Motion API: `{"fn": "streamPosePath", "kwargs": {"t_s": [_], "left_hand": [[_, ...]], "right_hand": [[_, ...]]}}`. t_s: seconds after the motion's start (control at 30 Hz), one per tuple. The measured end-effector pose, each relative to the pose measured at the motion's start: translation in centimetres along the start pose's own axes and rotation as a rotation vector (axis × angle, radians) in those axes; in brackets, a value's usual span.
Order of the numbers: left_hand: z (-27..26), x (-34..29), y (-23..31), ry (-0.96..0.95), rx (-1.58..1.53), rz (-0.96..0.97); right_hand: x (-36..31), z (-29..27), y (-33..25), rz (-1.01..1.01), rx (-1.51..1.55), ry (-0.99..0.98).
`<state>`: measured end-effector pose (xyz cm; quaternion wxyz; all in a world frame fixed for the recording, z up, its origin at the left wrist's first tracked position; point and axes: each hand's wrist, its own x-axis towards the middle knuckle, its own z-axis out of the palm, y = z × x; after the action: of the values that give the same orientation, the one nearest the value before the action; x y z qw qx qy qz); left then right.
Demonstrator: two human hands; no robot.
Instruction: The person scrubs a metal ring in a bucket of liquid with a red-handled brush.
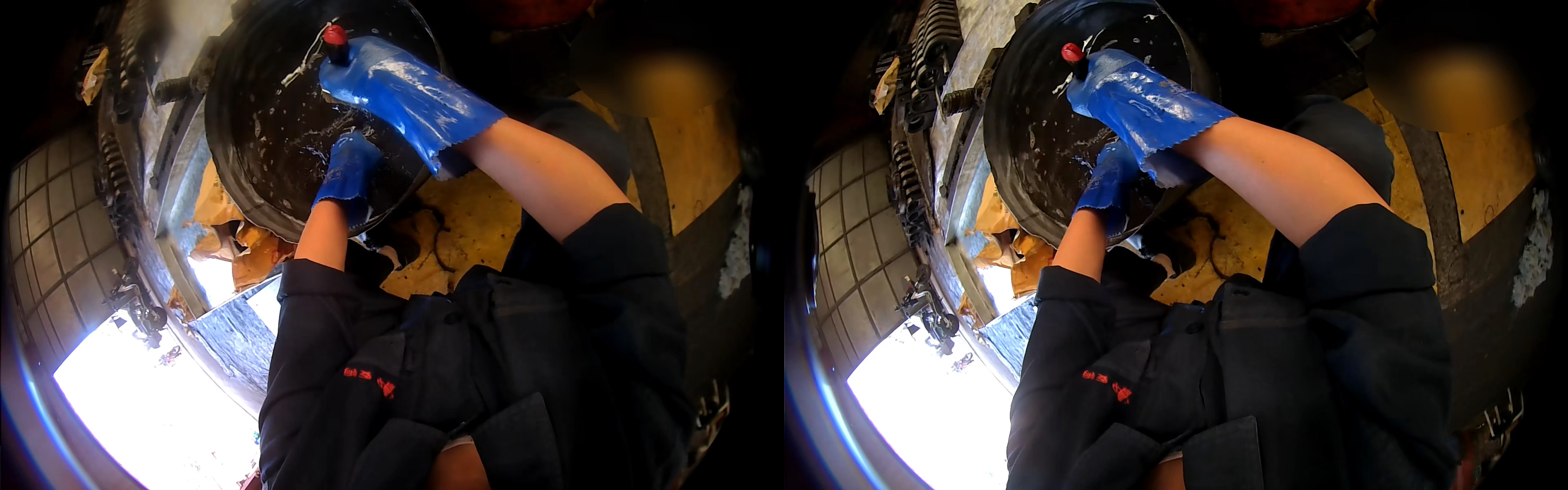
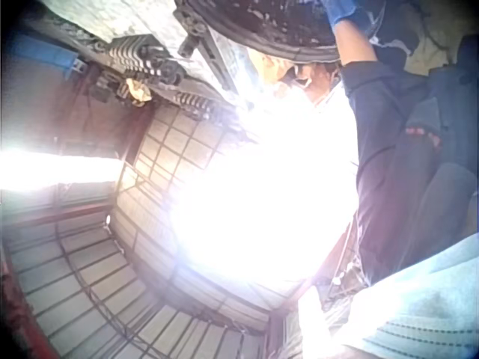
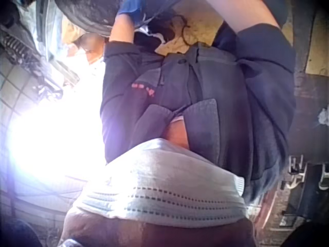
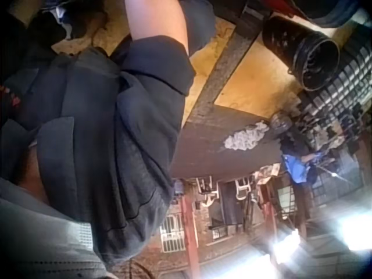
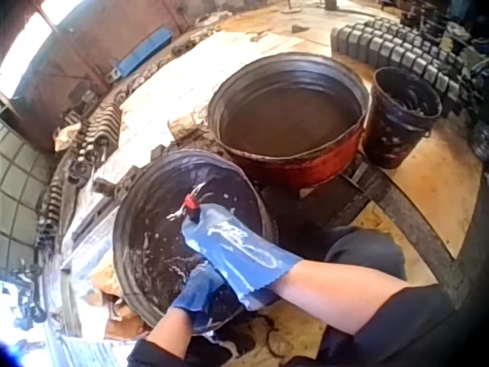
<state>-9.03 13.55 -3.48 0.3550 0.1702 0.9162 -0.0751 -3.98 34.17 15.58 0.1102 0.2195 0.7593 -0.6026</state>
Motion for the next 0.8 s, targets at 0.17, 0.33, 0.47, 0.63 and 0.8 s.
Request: {"fn": "streamPosePath", "kwargs": {"t_s": [0.17,0.33,0.47,0.63,0.8], "left_hand": [[-1.9,1.3,0.2,-0.042,0.063,-0.058],[-1.5,2.5,-4.2,-0.042,-0.133,-0.148],[0.0,3.9,-5.3,0.067,-0.094,0.032],[-1.0,1.1,-4.0,-0.113,-0.631,-0.012],[-1.9,-5.9,-3.7,-0.163,-1.042,-0.120]], "right_hand": [[0.2,0.0,0.4,-0.010,0.030,0.001],[-0.2,-0.2,-1.2,0.014,0.001,-0.007],[0.4,-0.9,-0.3,-0.010,0.002,0.049],[1.3,-1.1,1.5,-0.030,-0.016,0.060],[0.5,-0.3,0.8,0.003,0.001,0.001]]}}
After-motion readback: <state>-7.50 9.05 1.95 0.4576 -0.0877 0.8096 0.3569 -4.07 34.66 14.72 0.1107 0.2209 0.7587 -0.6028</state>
